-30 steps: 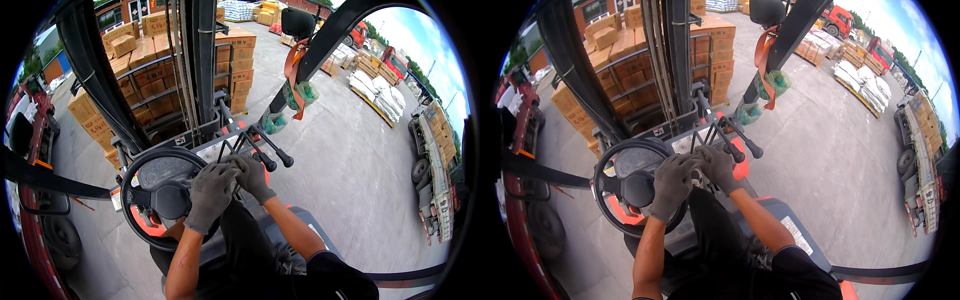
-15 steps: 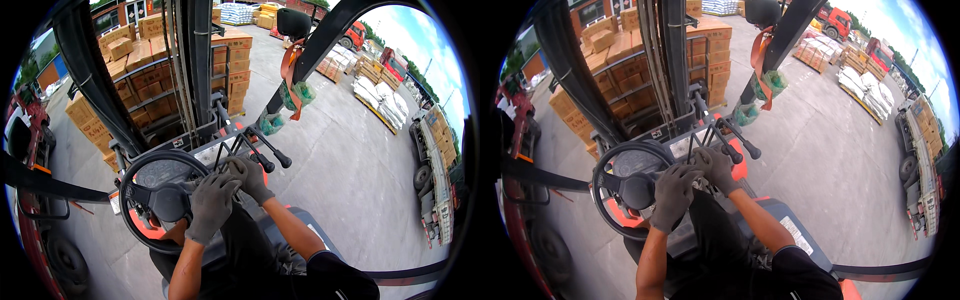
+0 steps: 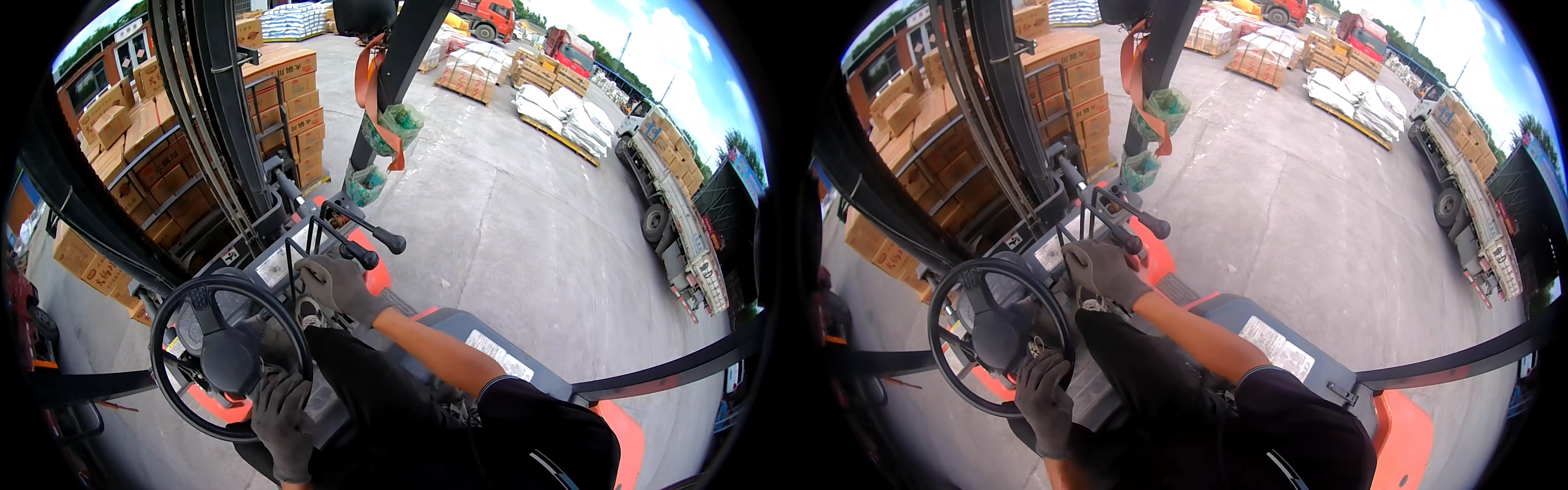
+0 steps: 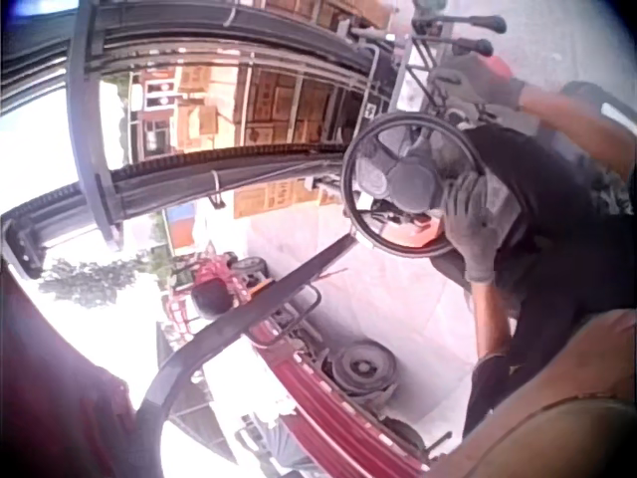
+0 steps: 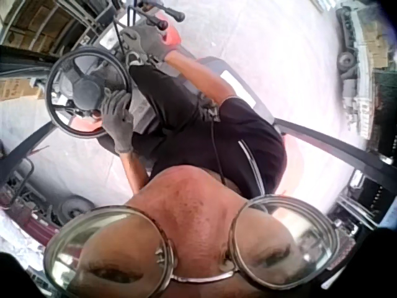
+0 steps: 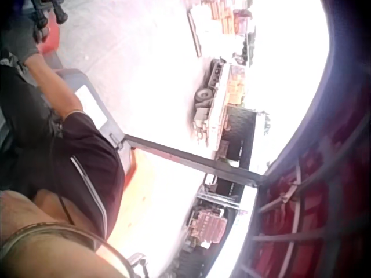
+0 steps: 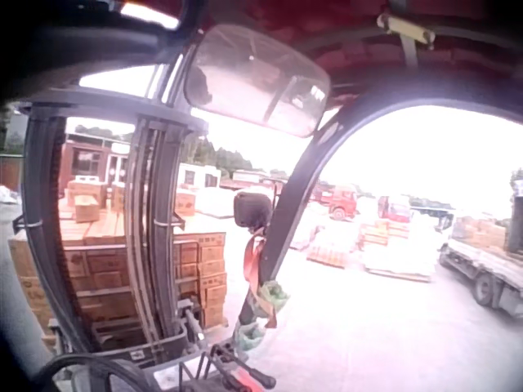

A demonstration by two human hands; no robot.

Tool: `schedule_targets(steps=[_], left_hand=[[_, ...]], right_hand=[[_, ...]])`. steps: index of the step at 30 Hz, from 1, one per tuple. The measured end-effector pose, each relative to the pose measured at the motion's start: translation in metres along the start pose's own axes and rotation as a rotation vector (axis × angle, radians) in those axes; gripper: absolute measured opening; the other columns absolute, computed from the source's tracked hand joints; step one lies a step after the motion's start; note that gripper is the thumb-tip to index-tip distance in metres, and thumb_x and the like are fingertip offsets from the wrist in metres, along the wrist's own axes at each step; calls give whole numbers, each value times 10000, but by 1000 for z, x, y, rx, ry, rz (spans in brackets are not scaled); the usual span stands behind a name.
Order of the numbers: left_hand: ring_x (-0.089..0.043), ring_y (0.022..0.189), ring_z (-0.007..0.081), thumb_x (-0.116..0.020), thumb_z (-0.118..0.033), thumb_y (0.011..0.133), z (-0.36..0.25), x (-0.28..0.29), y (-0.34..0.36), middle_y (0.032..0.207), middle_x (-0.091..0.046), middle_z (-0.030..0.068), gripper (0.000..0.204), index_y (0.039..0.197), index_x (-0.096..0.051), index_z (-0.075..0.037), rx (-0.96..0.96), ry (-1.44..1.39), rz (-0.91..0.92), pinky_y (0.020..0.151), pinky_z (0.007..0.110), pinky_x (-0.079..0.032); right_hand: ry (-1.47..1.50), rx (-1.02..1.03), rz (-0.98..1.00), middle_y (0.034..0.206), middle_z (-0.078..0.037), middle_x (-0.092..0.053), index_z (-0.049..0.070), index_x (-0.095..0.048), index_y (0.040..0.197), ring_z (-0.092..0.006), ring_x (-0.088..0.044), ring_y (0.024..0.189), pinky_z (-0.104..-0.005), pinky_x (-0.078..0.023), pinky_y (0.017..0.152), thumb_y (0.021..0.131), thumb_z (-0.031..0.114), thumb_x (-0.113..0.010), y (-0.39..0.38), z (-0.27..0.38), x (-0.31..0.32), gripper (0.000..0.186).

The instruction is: The person drives a forklift in an outdoor yard, maneuvering around trucks and stacks of boxes while operating the steering wheel and control levers.

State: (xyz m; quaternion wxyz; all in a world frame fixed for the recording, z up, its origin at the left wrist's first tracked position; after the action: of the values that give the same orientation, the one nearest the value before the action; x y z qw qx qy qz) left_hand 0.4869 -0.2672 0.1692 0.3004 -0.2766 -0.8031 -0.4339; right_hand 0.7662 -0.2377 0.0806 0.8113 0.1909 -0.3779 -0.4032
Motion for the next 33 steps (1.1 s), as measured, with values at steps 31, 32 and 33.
schedule_targets(steps=[31, 32, 33], left_hand=[[-754, 1204, 381, -597, 56, 941, 96, 81, -51, 1206, -798, 217, 287, 1159, -782, 86, 186, 15, -281, 1163, 518, -549], [-749, 1211, 386, -605, 62, 930, 96, 81, -50, 1217, -794, 222, 292, 1162, -780, 91, 187, -39, -294, 1139, 507, -566], [-745, 1215, 389, -610, 67, 920, 97, 81, -51, 1224, -790, 226, 298, 1164, -778, 96, 198, -46, -304, 1121, 499, -575]], right_hand=[[-13, 33, -25, 1068, -129, -812, 110, -800, 1170, -358, -780, 971, -488, -626, 847, 1008, 222, -709, -7, 2, 7, 217], [-20, 33, -20, 1070, -130, -811, 110, -801, 1175, -358, -780, 976, -489, -626, 851, 1008, 226, -708, -5, 1, 6, 223], [-22, 42, -20, 1090, -122, -821, 109, -809, 1182, -348, -791, 975, -472, -636, 840, 1003, 212, -720, -5, 1, 4, 225]])
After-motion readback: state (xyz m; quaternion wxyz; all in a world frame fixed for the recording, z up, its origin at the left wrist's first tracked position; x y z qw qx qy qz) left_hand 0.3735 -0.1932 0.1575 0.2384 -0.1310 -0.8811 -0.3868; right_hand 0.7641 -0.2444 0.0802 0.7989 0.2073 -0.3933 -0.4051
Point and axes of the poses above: each hand's wrist, its own y-axis towards the middle knuckle, its own x-axis out of the back of the hand, z = x × y, the point moved 10 cm from there along y, towards the middle knuckle
